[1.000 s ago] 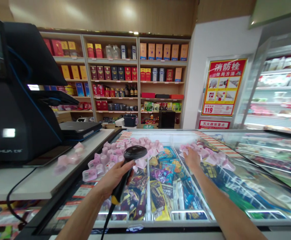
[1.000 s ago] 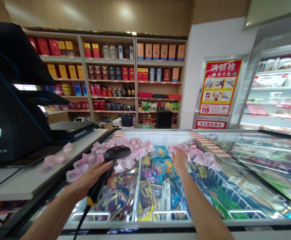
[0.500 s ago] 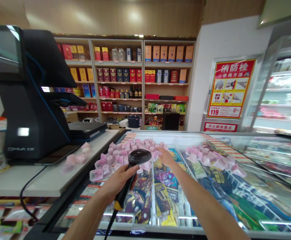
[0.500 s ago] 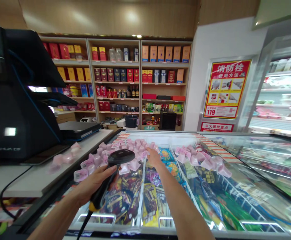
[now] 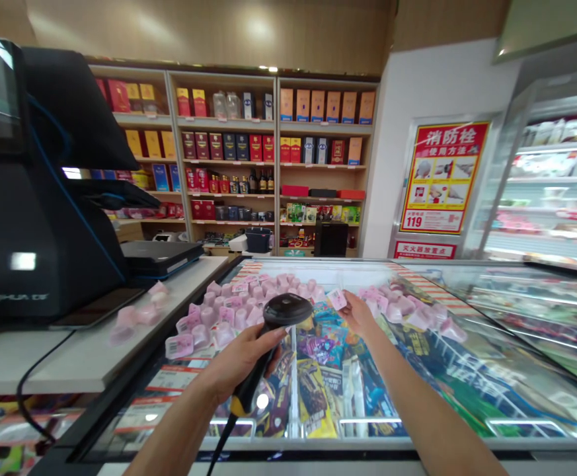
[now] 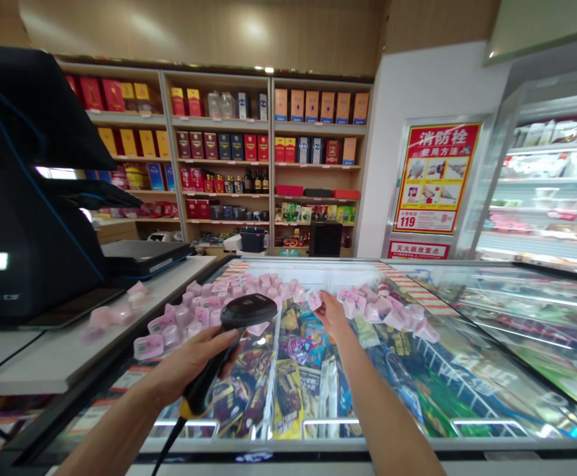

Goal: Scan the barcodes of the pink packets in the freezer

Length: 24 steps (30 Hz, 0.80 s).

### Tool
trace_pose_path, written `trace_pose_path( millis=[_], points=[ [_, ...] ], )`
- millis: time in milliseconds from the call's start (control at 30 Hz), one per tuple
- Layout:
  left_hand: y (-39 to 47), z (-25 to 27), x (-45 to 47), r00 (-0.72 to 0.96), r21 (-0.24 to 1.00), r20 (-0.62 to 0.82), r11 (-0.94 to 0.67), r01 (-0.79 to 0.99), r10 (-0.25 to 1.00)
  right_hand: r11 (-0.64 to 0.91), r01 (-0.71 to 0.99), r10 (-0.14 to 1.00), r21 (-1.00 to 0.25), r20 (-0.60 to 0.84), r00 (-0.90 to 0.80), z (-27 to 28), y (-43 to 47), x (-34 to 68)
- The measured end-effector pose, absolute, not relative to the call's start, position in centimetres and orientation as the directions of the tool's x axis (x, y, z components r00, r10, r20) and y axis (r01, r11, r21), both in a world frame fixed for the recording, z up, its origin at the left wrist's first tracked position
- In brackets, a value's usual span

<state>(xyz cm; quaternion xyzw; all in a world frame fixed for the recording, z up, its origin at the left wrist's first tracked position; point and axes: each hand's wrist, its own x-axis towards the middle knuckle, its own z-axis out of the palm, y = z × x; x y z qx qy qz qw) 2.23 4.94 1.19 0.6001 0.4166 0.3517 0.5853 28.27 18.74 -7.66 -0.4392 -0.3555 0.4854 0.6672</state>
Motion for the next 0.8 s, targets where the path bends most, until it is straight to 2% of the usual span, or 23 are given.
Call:
trace_pose_path(
  millis=[167,433,500,567,667,733,800],
  points=[
    [4.4,1.9,2.5,0.427,0.995,-0.049,0.006,0.102,0.903,0.164,-0.432,0.959,-0.887,0.042,0.279,-7.3,18.7,29.3],
    [4.7,1.6,2.5,0.418,0.999,-0.031,0.017,0.038,0.908,0.237,-0.281,0.934,-0.93,0.139,0.328,-7.4,18.7,29.9],
    [4.9,1.6,2.5,0.41,0.999,-0.035,0.025,0.03,0.911,0.254,-0.106,0.894,-0.961,0.192,0.404,-7.6,18.7,30.3],
    [5.2,1.5,2.5,0.392,0.999,-0.041,0.036,0.021,0.919,0.244,0.219,0.813,-0.945,0.322,0.485,-7.8,18.6,30.9],
    [5.5,1.4,2.6,0.363,0.999,-0.049,0.046,0.016,0.93,0.148,0.674,0.727,-0.723,0.541,0.422,-8.3,18.3,31.9],
    [5.6,1.3,2.6,0.353,0.998,-0.057,0.053,0.021,0.934,0.061,0.817,0.74,-0.574,0.575,0.349,-8.5,18.1,32.3],
    [5.7,1.3,2.6,0.344,0.997,-0.072,0.067,0.025,0.936,-0.019,0.883,0.759,-0.469,0.568,0.319,-8.6,18.1,32.5]
  ],
)
